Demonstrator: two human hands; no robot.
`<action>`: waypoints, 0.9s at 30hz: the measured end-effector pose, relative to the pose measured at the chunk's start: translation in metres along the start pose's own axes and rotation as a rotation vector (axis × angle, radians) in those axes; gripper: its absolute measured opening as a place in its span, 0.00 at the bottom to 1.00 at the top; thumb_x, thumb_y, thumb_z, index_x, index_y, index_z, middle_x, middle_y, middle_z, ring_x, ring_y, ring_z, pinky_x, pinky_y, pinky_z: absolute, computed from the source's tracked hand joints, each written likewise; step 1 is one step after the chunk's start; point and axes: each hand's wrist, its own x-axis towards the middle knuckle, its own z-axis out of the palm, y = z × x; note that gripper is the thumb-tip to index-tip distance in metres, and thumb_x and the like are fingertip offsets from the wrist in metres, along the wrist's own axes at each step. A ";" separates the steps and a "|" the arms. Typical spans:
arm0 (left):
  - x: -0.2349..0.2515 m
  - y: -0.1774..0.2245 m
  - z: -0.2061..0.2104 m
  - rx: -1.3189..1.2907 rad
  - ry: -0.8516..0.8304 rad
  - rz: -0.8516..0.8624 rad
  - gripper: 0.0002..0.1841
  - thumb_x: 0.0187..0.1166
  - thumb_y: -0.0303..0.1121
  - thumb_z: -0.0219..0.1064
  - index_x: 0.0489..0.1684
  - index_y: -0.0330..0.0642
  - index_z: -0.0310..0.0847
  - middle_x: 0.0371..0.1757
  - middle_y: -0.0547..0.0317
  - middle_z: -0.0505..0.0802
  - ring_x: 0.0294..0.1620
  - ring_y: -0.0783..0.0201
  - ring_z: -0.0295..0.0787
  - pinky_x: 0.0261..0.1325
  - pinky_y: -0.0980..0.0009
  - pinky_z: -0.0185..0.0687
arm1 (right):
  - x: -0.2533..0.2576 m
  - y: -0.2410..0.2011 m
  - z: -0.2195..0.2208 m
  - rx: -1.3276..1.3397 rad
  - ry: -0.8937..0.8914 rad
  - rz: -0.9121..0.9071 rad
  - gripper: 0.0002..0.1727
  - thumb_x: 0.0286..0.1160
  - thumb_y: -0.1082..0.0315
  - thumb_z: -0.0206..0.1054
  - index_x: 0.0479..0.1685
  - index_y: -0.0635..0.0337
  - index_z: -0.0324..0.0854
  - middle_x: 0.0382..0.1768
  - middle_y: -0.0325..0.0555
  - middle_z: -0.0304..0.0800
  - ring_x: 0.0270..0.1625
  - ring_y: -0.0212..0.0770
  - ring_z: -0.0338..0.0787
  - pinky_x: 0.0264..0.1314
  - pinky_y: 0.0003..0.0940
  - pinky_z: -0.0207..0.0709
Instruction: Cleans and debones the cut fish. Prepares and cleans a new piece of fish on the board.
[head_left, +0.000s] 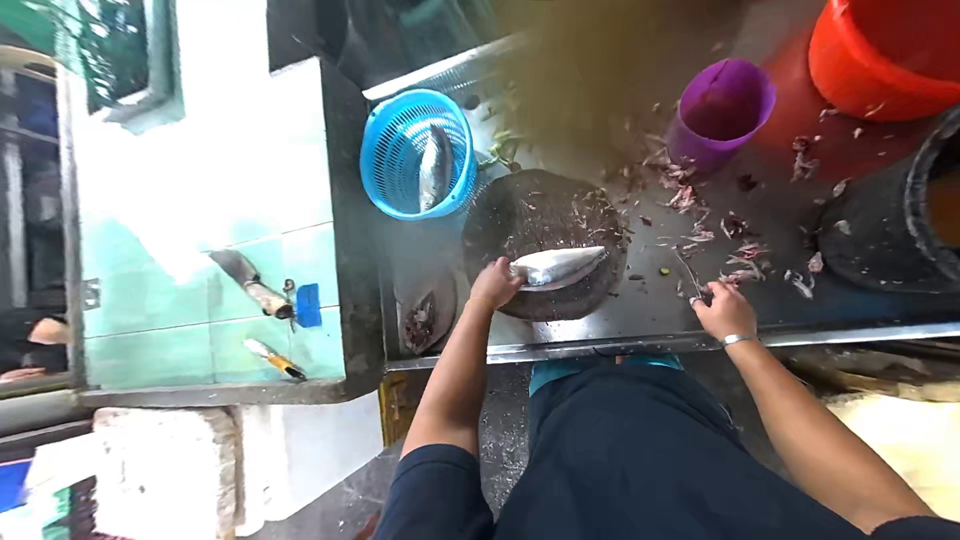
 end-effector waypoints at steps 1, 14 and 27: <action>0.003 0.007 -0.007 0.028 -0.063 -0.043 0.30 0.80 0.50 0.69 0.75 0.41 0.77 0.62 0.34 0.90 0.66 0.34 0.88 0.67 0.29 0.79 | 0.002 0.006 0.005 0.021 -0.003 -0.010 0.26 0.79 0.54 0.68 0.71 0.60 0.82 0.70 0.62 0.85 0.71 0.64 0.86 0.71 0.70 0.75; 0.012 0.109 -0.248 0.477 0.097 0.026 0.26 0.70 0.58 0.74 0.48 0.43 0.92 0.52 0.40 0.94 0.58 0.36 0.90 0.56 0.25 0.80 | -0.014 0.007 0.014 0.020 0.086 -0.071 0.27 0.79 0.54 0.63 0.73 0.58 0.82 0.72 0.65 0.83 0.73 0.66 0.85 0.70 0.70 0.76; 0.184 -0.072 -0.177 -0.365 0.135 -0.343 0.34 0.83 0.62 0.57 0.55 0.33 0.87 0.51 0.35 0.92 0.51 0.41 0.90 0.56 0.38 0.83 | -0.007 -0.003 0.031 -0.078 0.281 0.113 0.23 0.77 0.61 0.66 0.67 0.65 0.85 0.69 0.71 0.84 0.70 0.70 0.86 0.67 0.73 0.76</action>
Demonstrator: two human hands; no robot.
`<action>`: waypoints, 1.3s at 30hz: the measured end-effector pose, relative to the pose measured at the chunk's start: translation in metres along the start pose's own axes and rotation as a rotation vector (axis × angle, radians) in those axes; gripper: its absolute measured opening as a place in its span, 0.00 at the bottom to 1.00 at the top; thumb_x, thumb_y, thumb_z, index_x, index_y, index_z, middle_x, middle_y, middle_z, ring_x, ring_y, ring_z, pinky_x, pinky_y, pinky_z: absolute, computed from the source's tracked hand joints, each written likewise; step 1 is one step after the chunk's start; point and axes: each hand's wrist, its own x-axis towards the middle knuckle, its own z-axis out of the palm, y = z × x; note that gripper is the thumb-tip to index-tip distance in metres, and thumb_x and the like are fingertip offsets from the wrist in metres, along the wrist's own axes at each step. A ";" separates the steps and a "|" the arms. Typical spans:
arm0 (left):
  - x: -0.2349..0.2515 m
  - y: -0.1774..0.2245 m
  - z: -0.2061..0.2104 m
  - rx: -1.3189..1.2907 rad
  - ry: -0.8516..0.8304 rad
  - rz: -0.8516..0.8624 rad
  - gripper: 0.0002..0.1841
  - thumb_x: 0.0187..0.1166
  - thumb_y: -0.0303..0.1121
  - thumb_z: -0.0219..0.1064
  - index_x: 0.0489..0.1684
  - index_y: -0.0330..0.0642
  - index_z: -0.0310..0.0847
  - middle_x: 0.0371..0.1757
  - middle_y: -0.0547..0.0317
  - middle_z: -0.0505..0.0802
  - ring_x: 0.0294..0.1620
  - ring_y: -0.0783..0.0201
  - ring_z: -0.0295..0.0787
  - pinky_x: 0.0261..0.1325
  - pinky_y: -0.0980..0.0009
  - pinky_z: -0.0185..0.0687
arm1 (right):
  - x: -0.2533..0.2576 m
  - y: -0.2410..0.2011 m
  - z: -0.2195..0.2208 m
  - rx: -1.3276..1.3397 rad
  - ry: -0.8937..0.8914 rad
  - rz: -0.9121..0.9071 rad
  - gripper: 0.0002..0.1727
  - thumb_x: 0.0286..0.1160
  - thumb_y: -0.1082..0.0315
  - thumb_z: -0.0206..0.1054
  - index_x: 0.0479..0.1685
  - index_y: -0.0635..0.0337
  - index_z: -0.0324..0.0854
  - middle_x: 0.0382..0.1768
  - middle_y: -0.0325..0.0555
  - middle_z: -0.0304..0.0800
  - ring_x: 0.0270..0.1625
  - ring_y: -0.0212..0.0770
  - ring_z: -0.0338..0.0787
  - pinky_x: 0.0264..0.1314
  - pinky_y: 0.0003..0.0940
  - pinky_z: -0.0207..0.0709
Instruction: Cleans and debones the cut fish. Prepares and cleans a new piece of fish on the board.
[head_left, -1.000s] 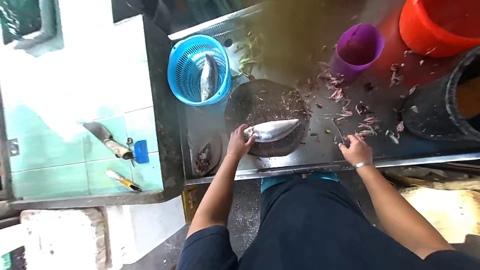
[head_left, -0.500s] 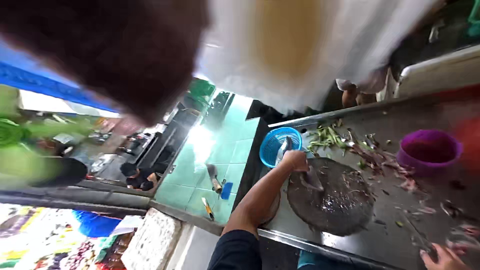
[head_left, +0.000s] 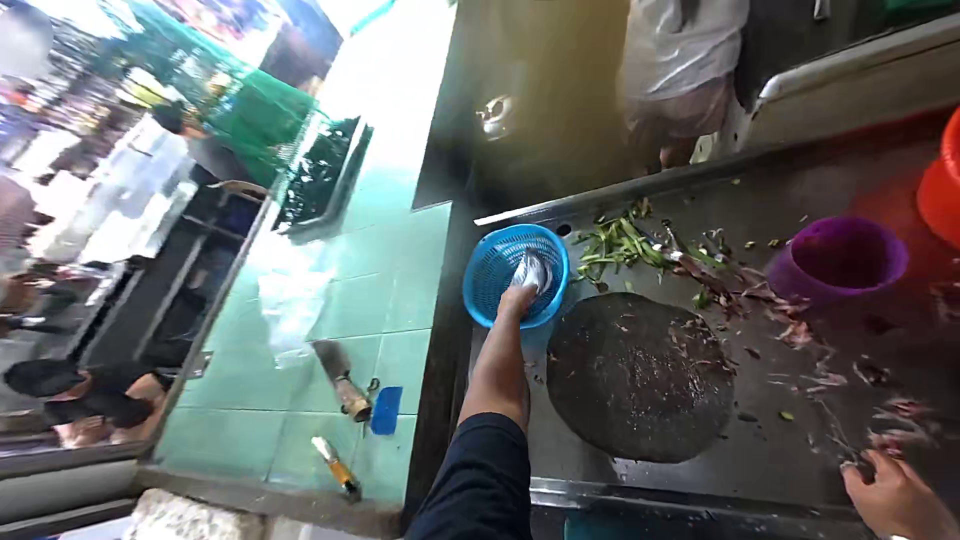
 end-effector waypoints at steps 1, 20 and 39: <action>0.003 -0.003 0.011 0.137 -0.040 -0.053 0.34 0.81 0.61 0.58 0.56 0.33 0.88 0.58 0.34 0.91 0.61 0.39 0.89 0.64 0.34 0.80 | 0.000 0.003 0.004 -0.015 0.013 -0.001 0.23 0.77 0.60 0.66 0.67 0.65 0.85 0.68 0.70 0.85 0.69 0.69 0.87 0.67 0.73 0.76; -0.186 -0.305 0.091 0.212 0.163 -0.392 0.44 0.82 0.43 0.62 0.98 0.42 0.40 0.78 0.26 0.79 0.76 0.29 0.79 0.74 0.33 0.75 | -0.016 -0.093 -0.022 0.066 -0.200 -0.234 0.29 0.83 0.51 0.64 0.75 0.62 0.78 0.57 0.63 0.91 0.59 0.61 0.92 0.66 0.63 0.82; -0.261 -0.012 0.078 -0.836 0.467 0.448 0.22 0.93 0.32 0.50 0.84 0.38 0.67 0.72 0.40 0.86 0.70 0.52 0.86 0.74 0.51 0.81 | 0.037 -0.094 -0.056 0.204 -0.460 -0.617 0.24 0.74 0.47 0.75 0.44 0.64 0.90 0.38 0.60 0.92 0.45 0.59 0.92 0.56 0.67 0.82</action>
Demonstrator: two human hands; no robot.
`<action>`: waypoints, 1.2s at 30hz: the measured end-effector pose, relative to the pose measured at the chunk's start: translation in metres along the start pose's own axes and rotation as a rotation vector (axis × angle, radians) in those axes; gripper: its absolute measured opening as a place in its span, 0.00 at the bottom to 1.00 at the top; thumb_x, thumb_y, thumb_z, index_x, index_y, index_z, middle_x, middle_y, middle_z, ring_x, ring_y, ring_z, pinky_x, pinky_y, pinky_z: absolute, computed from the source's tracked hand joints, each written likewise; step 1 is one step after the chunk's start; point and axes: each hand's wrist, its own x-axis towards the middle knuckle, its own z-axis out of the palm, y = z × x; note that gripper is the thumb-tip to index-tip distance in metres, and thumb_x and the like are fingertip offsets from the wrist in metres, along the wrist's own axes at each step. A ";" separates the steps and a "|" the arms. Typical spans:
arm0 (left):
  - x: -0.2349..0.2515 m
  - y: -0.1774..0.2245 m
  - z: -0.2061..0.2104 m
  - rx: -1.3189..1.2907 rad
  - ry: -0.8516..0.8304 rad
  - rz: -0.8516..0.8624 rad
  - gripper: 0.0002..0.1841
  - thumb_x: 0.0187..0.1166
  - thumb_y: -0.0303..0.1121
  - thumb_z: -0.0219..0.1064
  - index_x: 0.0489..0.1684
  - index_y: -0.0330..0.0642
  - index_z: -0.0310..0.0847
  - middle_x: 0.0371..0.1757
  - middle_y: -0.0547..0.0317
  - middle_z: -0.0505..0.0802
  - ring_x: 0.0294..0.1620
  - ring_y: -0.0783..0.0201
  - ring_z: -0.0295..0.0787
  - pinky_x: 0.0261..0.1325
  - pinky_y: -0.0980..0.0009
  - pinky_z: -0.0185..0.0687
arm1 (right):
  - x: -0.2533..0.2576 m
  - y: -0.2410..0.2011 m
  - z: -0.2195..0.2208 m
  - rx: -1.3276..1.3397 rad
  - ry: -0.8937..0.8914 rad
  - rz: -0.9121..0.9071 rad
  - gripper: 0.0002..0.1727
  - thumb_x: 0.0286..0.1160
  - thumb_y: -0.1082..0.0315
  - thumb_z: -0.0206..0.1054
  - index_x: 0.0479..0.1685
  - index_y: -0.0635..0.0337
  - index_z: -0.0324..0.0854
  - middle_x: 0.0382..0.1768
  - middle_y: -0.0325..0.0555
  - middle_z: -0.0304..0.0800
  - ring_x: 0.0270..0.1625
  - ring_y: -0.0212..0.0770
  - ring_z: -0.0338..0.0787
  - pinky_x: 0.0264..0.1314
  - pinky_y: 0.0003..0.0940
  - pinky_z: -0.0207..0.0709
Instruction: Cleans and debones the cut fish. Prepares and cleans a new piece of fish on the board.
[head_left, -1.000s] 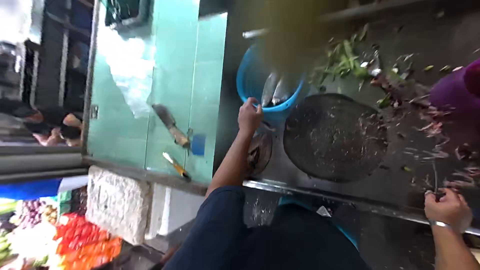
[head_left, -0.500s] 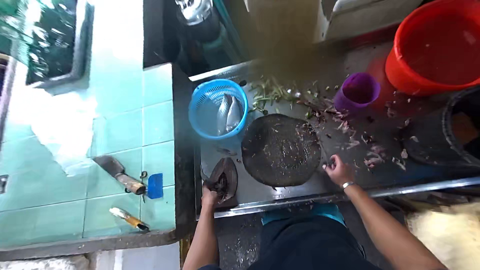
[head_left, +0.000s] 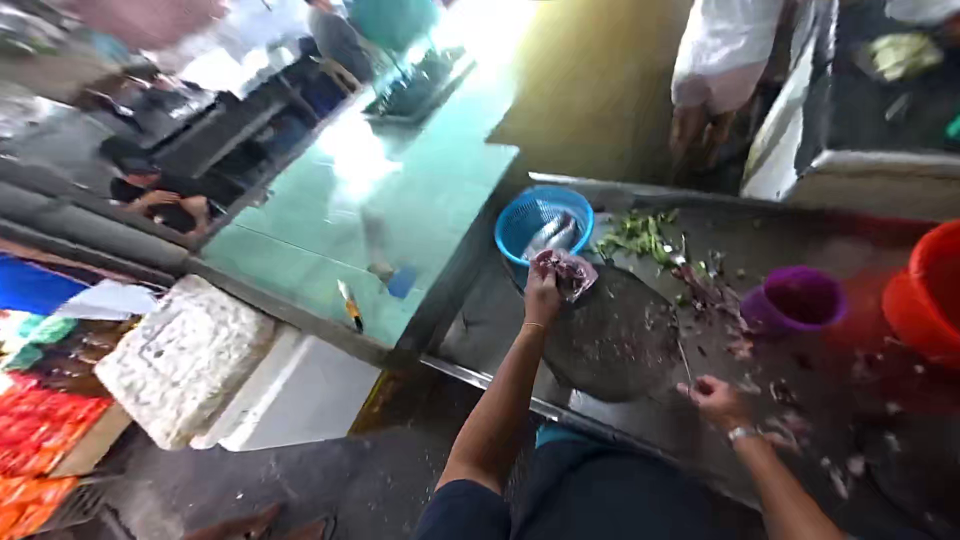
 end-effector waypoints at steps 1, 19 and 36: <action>-0.011 -0.012 0.021 -0.022 -0.013 -0.033 0.22 0.92 0.30 0.50 0.82 0.37 0.69 0.73 0.40 0.86 0.72 0.53 0.85 0.76 0.52 0.79 | -0.007 -0.012 -0.004 0.007 0.057 -0.007 0.26 0.75 0.46 0.74 0.44 0.65 0.89 0.36 0.60 0.92 0.43 0.59 0.91 0.53 0.65 0.82; -0.074 -0.138 0.099 -0.413 -0.277 -0.670 0.21 0.97 0.40 0.45 0.82 0.52 0.75 0.67 0.46 0.88 0.57 0.53 0.90 0.55 0.51 0.90 | 0.019 -0.084 0.081 -0.576 0.214 -0.265 0.41 0.63 0.55 0.73 0.85 0.24 0.72 0.65 0.68 0.81 0.63 0.71 0.80 0.53 0.70 0.72; -0.074 -0.138 0.094 -0.463 -0.358 -0.606 0.23 0.94 0.27 0.47 0.88 0.46 0.65 0.76 0.43 0.82 0.60 0.51 0.90 0.56 0.52 0.91 | 0.037 -0.124 0.087 1.489 -0.291 0.582 0.29 0.81 0.29 0.47 0.26 0.40 0.73 0.10 0.25 0.56 0.09 0.25 0.57 0.13 0.24 0.60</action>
